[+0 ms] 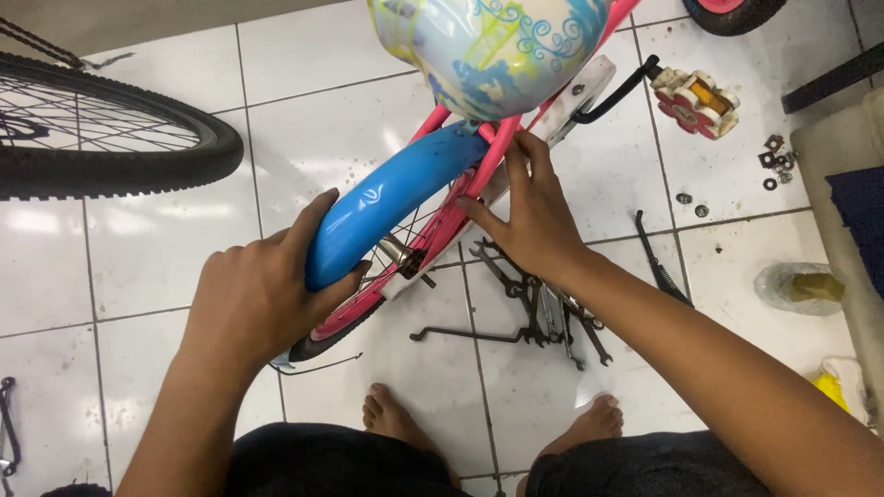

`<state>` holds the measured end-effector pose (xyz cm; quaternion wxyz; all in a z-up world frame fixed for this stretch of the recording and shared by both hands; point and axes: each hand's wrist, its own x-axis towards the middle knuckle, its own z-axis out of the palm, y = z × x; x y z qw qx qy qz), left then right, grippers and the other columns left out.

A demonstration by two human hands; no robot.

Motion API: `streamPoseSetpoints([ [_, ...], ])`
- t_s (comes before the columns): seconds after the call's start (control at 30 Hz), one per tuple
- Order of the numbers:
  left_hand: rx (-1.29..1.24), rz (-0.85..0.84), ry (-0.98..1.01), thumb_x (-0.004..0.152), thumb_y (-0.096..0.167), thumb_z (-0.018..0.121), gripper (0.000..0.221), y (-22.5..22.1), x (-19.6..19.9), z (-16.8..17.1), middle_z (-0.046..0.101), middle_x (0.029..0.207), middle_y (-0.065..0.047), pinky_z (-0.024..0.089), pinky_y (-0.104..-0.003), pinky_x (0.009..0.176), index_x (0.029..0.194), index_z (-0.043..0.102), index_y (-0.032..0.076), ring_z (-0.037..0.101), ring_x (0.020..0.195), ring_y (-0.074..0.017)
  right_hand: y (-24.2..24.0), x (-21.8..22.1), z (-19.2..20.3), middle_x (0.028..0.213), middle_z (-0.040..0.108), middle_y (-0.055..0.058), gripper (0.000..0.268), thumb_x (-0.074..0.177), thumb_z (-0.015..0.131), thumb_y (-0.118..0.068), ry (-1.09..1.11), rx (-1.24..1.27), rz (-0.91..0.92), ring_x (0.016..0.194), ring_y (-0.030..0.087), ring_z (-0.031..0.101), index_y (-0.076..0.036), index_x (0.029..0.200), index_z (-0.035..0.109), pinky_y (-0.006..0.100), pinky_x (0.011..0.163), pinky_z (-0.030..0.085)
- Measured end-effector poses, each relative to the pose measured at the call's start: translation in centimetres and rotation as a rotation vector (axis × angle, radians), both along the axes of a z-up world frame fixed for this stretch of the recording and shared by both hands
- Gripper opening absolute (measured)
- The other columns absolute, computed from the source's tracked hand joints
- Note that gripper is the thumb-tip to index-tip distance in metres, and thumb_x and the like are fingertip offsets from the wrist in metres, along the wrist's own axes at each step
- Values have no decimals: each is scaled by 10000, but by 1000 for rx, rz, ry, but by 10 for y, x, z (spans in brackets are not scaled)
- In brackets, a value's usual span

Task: Removing the seat and fender from a pink bicycle by hand.

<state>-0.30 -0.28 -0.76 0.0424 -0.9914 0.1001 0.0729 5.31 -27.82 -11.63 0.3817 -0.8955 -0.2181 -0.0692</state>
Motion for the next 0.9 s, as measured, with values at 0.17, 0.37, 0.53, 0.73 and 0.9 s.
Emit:
streamPoseSetpoints([
  [0.17,35,4,-17,869,683,649,836,-1,-3,-4,802,830,-102,577,-348,438,1503,497,160,773,508,-296,1,-8,-5,1474,307,277,761,998,660,-319,55,-11,-8,1313,463,464,17,1517,216,538,1046,415],
  [0.37,-95,26,-67,853,538,738,653,-2,-6,-15,785,852,-112,567,-358,460,1303,557,100,735,482,-291,-12,-14,4,1580,247,288,805,1003,596,-359,136,-77,61,1417,475,407,9,1560,146,546,1087,403],
  [0.53,-185,109,-29,823,508,773,702,-4,-1,-17,788,897,-168,600,-384,505,1317,548,63,761,538,-334,-41,-22,15,1625,272,175,708,990,542,-387,241,-157,54,1422,368,419,-52,1550,266,469,1092,392],
  [0.73,-96,236,159,813,591,736,730,-9,5,-10,807,844,-152,643,-385,614,1339,521,132,798,575,-331,-96,-54,-32,1638,287,178,722,973,553,-392,300,-311,6,1401,365,436,-95,1563,260,455,1056,431],
  [0.9,59,239,35,823,513,739,575,-7,-1,-15,789,745,-130,593,-371,531,1203,604,103,760,508,-309,-137,-100,-75,1654,237,126,718,958,568,-305,546,-478,41,1217,319,574,-182,1580,232,433,966,516],
])
